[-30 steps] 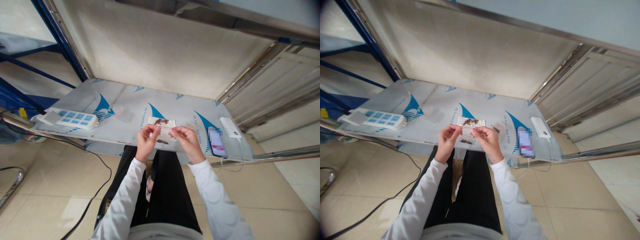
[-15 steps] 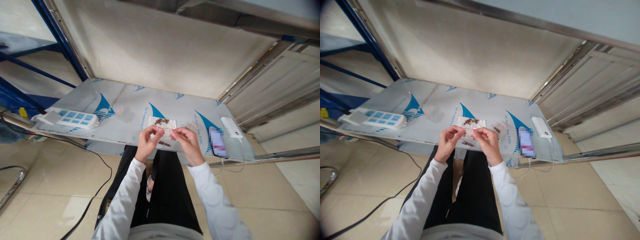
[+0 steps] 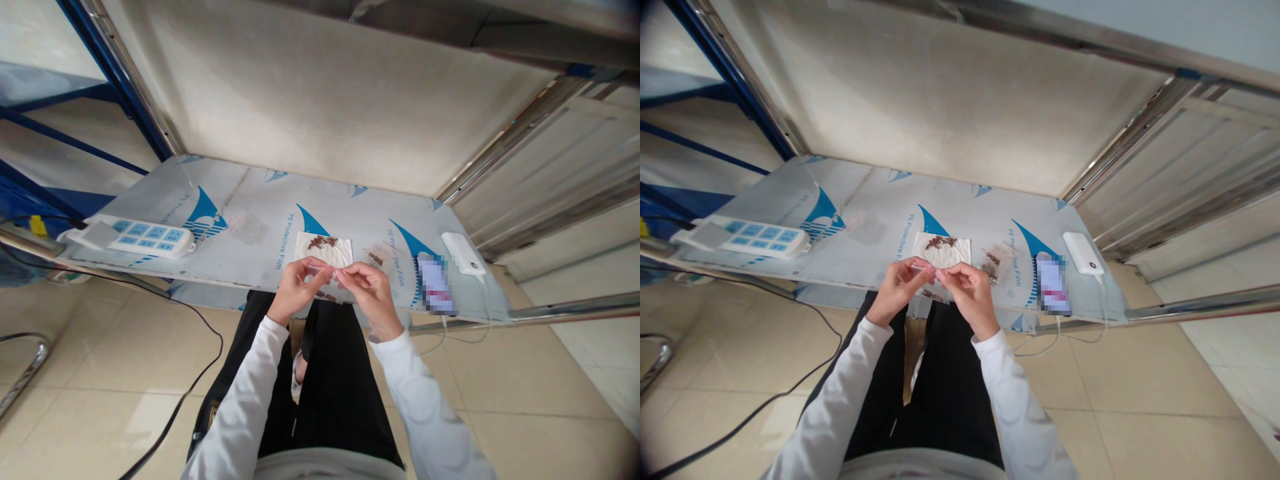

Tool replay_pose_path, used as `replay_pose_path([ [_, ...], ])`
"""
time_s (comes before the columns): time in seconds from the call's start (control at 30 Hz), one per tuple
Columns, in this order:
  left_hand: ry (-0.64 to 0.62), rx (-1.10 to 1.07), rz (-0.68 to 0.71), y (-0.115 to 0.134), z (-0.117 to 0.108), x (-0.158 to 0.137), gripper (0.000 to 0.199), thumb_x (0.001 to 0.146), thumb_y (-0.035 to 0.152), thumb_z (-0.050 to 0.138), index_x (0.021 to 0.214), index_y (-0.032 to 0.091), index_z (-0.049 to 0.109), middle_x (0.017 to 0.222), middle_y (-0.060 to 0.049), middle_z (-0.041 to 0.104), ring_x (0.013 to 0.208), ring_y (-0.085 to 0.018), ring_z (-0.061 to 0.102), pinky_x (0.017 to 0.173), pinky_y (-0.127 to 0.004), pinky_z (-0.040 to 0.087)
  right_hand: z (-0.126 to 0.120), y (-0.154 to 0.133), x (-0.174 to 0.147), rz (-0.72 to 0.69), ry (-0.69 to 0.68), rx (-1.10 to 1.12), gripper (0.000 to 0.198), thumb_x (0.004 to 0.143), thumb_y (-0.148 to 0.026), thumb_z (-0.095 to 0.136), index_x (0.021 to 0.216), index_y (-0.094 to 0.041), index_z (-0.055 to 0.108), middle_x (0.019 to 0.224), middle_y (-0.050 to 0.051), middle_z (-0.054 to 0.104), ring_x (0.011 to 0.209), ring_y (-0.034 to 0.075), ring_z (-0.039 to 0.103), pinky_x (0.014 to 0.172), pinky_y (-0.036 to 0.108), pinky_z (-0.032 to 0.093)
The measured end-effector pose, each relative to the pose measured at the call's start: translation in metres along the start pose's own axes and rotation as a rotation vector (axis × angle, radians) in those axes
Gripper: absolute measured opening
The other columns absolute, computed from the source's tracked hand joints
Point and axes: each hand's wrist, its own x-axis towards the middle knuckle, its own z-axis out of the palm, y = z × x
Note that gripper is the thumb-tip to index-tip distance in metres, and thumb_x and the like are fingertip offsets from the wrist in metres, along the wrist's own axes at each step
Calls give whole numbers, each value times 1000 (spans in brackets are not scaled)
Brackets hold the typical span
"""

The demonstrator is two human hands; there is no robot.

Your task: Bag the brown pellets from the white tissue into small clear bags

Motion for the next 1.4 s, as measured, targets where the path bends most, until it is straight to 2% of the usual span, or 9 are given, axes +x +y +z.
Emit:
replay_pose_path([
  [0.17, -52, -26, -64, -2, 1, 0, 25, 73, 37, 72, 78, 13, 72, 72, -6, 72, 66, -15, 64, 64, -25, 50, -3, 4, -1, -19, -14, -65, 25, 79, -42, 67, 72, -18, 64, 67, 1, 66, 65, 15, 63, 64, 25, 50],
  [0.4, 55, 178, 94, -8, 5, 1, 18, 74, 32, 71, 69, 14, 69, 67, -3, 70, 65, -14, 63, 66, -25, 49, 0, 7, -2, 23, 24, -53, 27, 76, -44, 70, 79, -17, 65, 74, 3, 69, 69, 16, 65, 67, 27, 52],
  [0.6, -132, 189, 43, -7, 1, 3, 42, 92, 42, 44, 75, 16, 72, 80, -6, 74, 77, -17, 67, 79, -29, 51, -8, 11, 2, 30, 93, -3, 26, 74, -42, 71, 75, -18, 63, 73, 3, 69, 69, 17, 66, 68, 28, 53],
  [0.8, 33, 535, 128, -15, 7, 3, 44, 92, 43, 43, 69, 15, 68, 64, -3, 68, 60, -14, 62, 63, -23, 46, -10, 20, 1, 111, 17, 6, 29, 74, -42, 71, 87, -16, 67, 82, 7, 72, 71, 17, 67, 68, 29, 54],
  [0.93, 20, 467, 69, -18, 8, 2, 53, 94, 45, 37, 62, 15, 67, 63, -3, 68, 61, -13, 62, 67, -24, 46, -11, 11, 2, 124, 1, 7, 31, 73, -44, 71, 85, -16, 67, 79, 6, 72, 67, 17, 67, 63, 27, 55],
  [1.03, 68, 429, 14, -20, -10, 4, 55, 94, 47, 32, 70, 16, 70, 71, -4, 71, 64, -14, 62, 69, -24, 47, -28, 9, 15, 127, 80, -34, 36, 71, -48, 71, 84, -15, 67, 74, 5, 71, 58, 15, 65, 55, 26, 53],
  [1.17, 372, 701, -37, -25, -64, 11, 44, 90, 48, 41, 80, 17, 70, 77, -5, 72, 68, -16, 64, 68, -26, 47, -78, 31, 50, 124, 304, -259, 44, 68, -54, 68, 86, -14, 68, 76, 9, 72, 54, 17, 64, 52, 29, 51],
  [1.27, 618, 966, -135, -31, -106, 22, 32, 85, 42, 51, 95, 17, 69, 86, -7, 72, 72, -18, 65, 73, -29, 48, -114, 57, 75, 121, 441, -589, 45, 67, -53, 67, 87, -13, 68, 75, 11, 70, 62, 24, 66, 64, 39, 52],
  [1.4, 727, 1209, -204, -42, -138, 45, 50, 81, 44, 57, 120, 14, 57, 106, -15, 65, 98, -27, 63, 89, -39, 47, -131, 76, 80, -29, 526, -922, 56, 67, -52, 66, 103, -10, 63, 96, 19, 68, 96, 35, 61, 88, 54, 43],
])
